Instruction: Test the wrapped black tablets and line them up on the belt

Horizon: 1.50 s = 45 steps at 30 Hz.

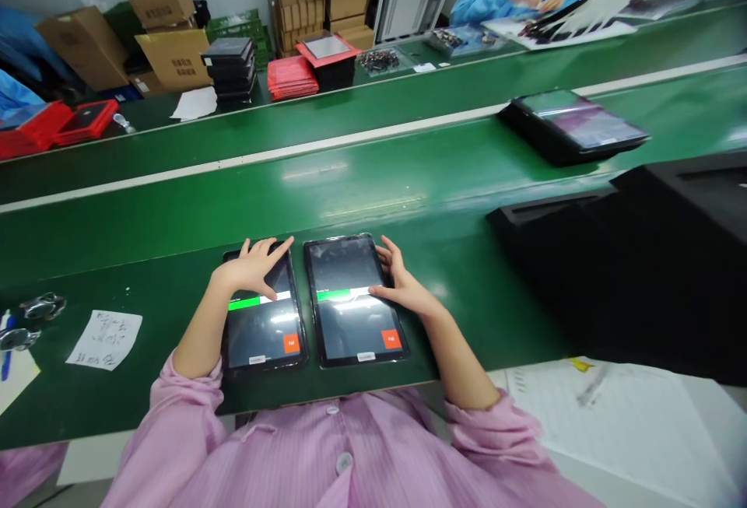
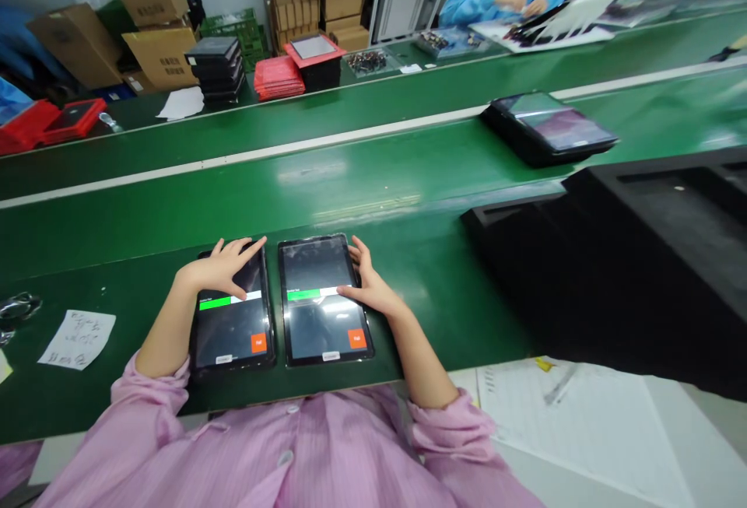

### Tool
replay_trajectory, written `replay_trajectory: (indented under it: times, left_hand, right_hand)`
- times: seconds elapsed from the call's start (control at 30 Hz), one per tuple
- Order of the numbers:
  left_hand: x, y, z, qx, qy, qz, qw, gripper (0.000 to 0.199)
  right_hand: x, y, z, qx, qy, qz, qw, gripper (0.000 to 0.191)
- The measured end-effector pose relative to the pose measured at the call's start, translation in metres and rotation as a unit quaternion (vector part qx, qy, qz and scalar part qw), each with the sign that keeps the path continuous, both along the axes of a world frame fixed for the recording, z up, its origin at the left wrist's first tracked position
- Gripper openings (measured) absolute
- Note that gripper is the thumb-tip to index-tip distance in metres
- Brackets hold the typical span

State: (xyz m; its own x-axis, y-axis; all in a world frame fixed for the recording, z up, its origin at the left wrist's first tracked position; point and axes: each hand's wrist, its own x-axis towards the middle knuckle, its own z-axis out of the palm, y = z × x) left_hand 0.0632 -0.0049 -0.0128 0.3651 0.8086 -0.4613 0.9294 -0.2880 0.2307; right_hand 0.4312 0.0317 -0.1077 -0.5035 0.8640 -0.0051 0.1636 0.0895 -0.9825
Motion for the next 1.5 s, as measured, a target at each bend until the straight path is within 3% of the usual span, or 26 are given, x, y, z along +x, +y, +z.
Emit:
replay_trajectory:
  times: [0.07, 0.2, 0.27, 0.4, 0.67, 0.97, 1.33, 1.5]
  left_hand:
    - [-0.005, 0.003, 0.003, -0.013, -0.030, -0.003, 0.999, 0.123]
    - [-0.009, 0.011, 0.004, -0.015, -0.089, 0.007, 0.996, 0.101]
    - [-0.007, 0.013, 0.002, -0.021, -0.094, 0.010, 0.995, 0.086]
    - [0.000, 0.014, 0.001, -0.036, -0.076, 0.009, 0.996, 0.068]
    - [0.008, 0.020, 0.005, -0.042, -0.044, 0.000, 0.998, 0.066]
    - [0.005, 0.021, 0.004, -0.042, -0.050, 0.010, 0.998, 0.068]
    - [0.008, 0.021, 0.006, -0.039, -0.042, 0.004, 0.998, 0.069]
    - [-0.001, 0.021, 0.002, -0.023, -0.063, 0.010, 0.998, 0.084]
  right_hand:
    - [0.003, 0.000, -0.006, -0.031, 0.044, -0.045, 0.998, 0.099]
    - [0.008, -0.004, -0.015, -0.075, 0.070, -0.132, 0.986, 0.053]
    - [0.008, -0.006, -0.015, -0.081, 0.069, -0.145, 0.984, 0.045]
    - [0.007, -0.007, -0.013, -0.085, 0.063, -0.172, 0.979, 0.045]
    - [0.008, -0.006, -0.012, -0.100, 0.053, -0.183, 0.977, 0.045]
    - [0.009, -0.001, -0.006, -0.080, 0.041, -0.135, 0.987, 0.048]
    - [0.007, 0.000, -0.007, -0.061, 0.030, -0.139, 0.988, 0.043]
    - [0.008, 0.001, -0.004, -0.064, 0.028, -0.118, 0.991, 0.043]
